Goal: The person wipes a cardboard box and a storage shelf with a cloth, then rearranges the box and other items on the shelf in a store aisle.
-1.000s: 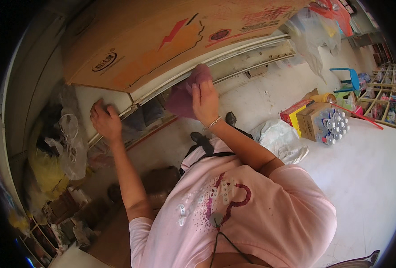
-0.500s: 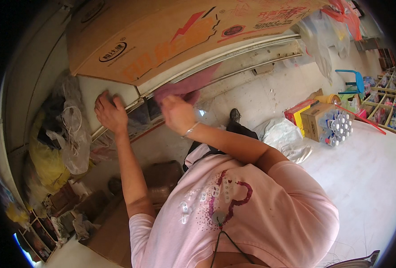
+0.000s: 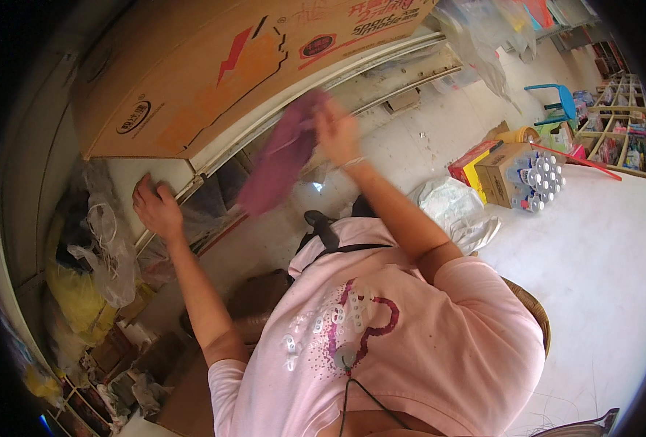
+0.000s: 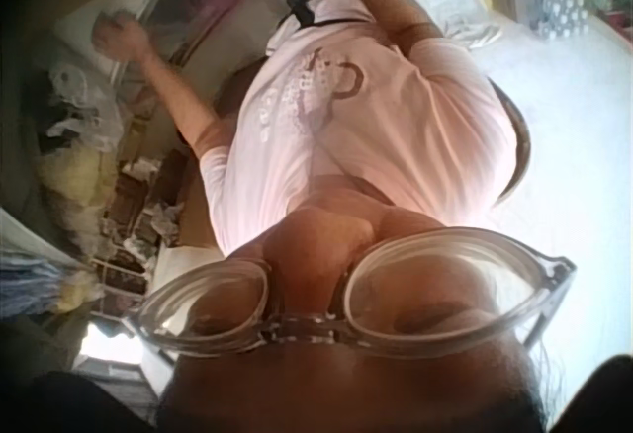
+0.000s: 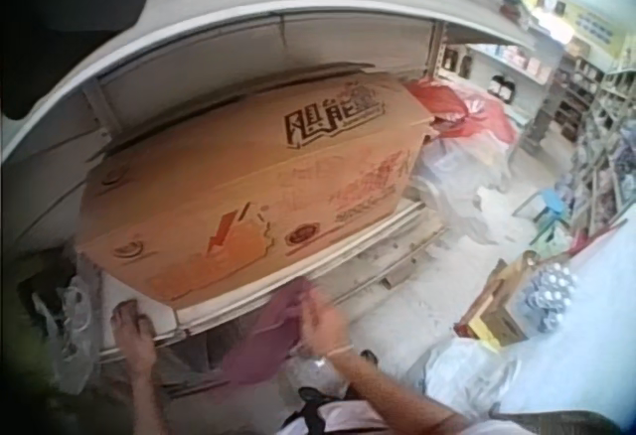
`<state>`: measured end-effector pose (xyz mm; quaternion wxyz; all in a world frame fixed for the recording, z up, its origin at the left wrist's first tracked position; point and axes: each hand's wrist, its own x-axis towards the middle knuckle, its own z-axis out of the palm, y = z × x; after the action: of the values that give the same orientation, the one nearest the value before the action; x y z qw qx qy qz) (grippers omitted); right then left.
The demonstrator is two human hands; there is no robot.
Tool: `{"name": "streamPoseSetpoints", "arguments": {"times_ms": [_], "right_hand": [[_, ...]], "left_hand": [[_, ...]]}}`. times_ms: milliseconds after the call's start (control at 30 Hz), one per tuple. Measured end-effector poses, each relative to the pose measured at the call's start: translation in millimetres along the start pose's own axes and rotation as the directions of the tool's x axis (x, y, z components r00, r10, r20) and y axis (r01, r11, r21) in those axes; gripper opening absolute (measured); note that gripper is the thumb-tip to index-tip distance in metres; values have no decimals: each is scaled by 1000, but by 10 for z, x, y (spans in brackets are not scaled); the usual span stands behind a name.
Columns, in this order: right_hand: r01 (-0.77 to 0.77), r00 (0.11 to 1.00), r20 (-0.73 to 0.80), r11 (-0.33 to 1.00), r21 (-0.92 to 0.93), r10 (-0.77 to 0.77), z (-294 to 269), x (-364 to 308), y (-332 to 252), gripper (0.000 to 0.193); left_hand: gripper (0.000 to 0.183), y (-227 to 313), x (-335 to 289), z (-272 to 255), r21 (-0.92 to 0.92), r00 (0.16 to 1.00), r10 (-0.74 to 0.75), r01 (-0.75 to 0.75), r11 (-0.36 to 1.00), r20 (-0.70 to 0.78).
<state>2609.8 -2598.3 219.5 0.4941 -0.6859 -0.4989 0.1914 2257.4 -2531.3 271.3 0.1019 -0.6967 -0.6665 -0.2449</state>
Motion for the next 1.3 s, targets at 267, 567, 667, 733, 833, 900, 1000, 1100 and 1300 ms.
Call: {"name": "streamPoseSetpoints", "arguments": {"times_ms": [267,567,667,733,833,900,1000,1100,1300], "right_hand": [[-64,917,-383,903,-425,-115,-973,806,569,12],[56,975,-182,934,-353,-128,-610,341,121,6],[53,984,-140,933,-357,-109,-855,407,145,7],[38,985,-142,935,-354,-94,-1010,487,221,7],[25,982,-172,949,-313,-83,-1150,613,356,8],[-3,982,-179,952,-305,-54,-1249,678,429,8],[14,982,-181,967,-256,-62,-1388,774,570,9],[57,986,-141,974,-220,-90,-1467,812,605,9],[138,990,35,942,-306,-133,-1581,893,671,14]], "left_hand": [[39,-71,36,67,34,1000,6,-6,999,12],[44,19,77,28,37,990,-66,62,997,122],[46,-104,23,21,13,988,-66,64,998,140],[48,-167,18,42,7,984,-65,65,998,167],[47,-214,23,55,-92,980,-55,74,993,192],[42,-155,-27,-23,-154,980,-57,87,984,189],[33,313,-254,-208,-213,999,-21,28,977,33],[24,1116,-419,-244,-307,976,218,-216,927,-27],[19,3476,-433,-157,-588,745,666,-518,621,47]]}}
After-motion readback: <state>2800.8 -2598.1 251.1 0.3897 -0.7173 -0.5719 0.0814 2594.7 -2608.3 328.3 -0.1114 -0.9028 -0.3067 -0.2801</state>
